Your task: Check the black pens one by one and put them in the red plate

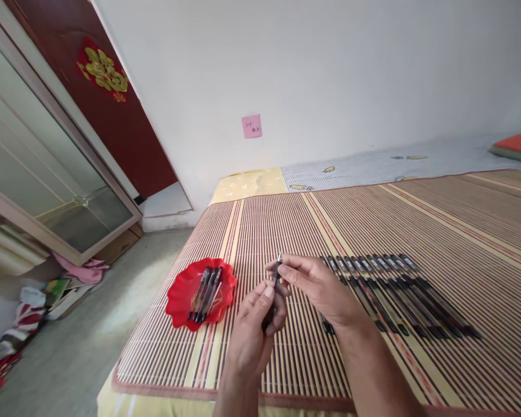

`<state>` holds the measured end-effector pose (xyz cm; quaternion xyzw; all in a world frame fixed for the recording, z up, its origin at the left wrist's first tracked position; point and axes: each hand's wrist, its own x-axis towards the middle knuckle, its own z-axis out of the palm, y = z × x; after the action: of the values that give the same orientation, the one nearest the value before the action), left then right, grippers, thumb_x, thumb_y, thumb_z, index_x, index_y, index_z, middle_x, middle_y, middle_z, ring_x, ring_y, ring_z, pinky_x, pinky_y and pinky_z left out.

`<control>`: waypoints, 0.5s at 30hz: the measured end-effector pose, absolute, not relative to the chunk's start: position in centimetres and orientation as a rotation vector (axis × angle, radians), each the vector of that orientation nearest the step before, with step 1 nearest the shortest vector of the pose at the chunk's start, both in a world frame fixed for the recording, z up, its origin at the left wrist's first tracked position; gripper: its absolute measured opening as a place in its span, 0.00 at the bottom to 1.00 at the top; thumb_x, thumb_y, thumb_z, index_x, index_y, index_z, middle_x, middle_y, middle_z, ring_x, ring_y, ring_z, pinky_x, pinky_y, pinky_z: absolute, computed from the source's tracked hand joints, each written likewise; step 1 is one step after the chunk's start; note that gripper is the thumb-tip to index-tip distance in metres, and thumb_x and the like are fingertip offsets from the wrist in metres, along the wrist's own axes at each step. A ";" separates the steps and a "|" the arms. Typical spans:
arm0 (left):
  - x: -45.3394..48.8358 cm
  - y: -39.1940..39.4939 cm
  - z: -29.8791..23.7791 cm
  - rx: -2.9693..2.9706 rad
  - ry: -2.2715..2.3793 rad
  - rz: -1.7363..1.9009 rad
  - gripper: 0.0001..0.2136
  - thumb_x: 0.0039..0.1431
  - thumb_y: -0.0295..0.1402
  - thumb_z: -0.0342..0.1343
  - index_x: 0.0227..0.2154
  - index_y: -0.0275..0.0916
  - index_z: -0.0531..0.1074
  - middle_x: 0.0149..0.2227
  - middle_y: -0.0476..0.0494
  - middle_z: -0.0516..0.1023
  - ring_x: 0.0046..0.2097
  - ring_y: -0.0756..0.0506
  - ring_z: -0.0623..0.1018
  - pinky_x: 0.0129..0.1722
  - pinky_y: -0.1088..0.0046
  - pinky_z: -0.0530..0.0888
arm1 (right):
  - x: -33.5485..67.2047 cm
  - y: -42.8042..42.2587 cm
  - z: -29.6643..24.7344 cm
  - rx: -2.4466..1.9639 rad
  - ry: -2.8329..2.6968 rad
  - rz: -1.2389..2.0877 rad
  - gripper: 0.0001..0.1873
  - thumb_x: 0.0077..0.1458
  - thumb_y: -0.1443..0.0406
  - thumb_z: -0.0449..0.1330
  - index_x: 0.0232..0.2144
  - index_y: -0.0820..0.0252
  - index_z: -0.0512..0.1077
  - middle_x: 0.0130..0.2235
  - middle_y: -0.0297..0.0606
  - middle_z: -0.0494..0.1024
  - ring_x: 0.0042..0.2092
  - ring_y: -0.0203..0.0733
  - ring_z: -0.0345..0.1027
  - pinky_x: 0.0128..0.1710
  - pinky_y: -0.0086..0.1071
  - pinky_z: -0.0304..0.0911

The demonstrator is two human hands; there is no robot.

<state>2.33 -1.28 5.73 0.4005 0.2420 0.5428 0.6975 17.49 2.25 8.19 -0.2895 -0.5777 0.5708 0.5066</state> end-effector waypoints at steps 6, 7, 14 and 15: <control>2.0 -1.0 5.3 0.883 0.516 1.249 0.11 0.68 0.39 0.61 0.37 0.34 0.75 0.20 0.57 0.59 0.22 0.55 0.52 0.24 0.77 0.52 | 15.8 2.4 7.7 -0.731 -1.349 1.363 0.15 0.60 0.51 0.66 0.34 0.57 0.79 0.30 0.32 0.72 0.34 0.36 0.66 0.37 0.33 0.63; 2.1 -1.0 5.3 0.867 0.529 1.275 0.11 0.67 0.39 0.62 0.37 0.34 0.76 0.20 0.57 0.59 0.23 0.56 0.52 0.24 0.77 0.52 | 15.5 2.4 7.6 -0.744 -1.350 1.348 0.15 0.61 0.52 0.66 0.33 0.57 0.79 0.31 0.33 0.73 0.35 0.36 0.67 0.38 0.33 0.63; 2.4 -1.3 5.1 0.789 0.640 1.400 0.15 0.57 0.42 0.71 0.37 0.36 0.76 0.22 0.56 0.64 0.23 0.57 0.57 0.23 0.81 0.55 | 14.7 2.0 7.4 -0.817 -1.442 1.242 0.16 0.64 0.53 0.61 0.32 0.58 0.74 0.33 0.34 0.74 0.36 0.37 0.67 0.37 0.33 0.63; 2.4 -1.3 5.0 0.799 0.661 1.417 0.15 0.56 0.42 0.71 0.37 0.36 0.76 0.22 0.55 0.65 0.24 0.56 0.59 0.24 0.82 0.57 | 14.7 2.0 7.4 -0.826 -1.447 1.240 0.16 0.64 0.53 0.60 0.32 0.58 0.74 0.33 0.34 0.74 0.35 0.37 0.67 0.36 0.33 0.63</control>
<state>2.44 -1.33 5.02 0.3501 0.2897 0.6209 0.6387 14.71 1.96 7.44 -0.3427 -0.6004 0.5144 0.5074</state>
